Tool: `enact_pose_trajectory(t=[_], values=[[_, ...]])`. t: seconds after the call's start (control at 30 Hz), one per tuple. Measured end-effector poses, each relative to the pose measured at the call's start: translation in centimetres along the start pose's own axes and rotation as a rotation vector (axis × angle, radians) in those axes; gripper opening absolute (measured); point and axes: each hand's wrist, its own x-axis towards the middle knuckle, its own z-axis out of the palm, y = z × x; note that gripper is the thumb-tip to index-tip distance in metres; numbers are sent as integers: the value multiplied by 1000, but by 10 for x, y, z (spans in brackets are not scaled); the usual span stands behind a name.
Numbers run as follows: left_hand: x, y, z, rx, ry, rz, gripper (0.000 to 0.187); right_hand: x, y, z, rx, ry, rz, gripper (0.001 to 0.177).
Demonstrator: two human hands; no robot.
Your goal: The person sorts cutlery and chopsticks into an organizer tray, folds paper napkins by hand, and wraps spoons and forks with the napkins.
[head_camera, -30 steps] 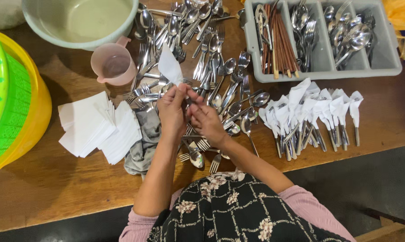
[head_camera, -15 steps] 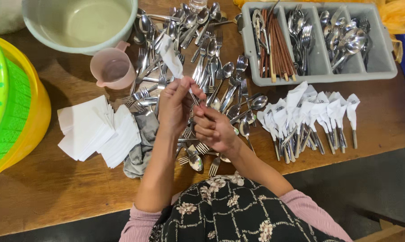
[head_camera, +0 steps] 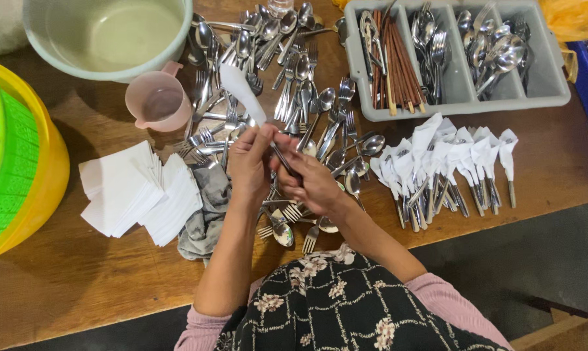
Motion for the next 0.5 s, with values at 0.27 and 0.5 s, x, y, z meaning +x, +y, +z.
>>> enact_pose_trajectory(t=[0.27,0.5], values=[[3,-4,-11,29,-14,-25,25,6,0,-15,34,-48,8,31],[1,-32,-3,158,99,117,20,-4,1,18,-1323,284,-980,31]])
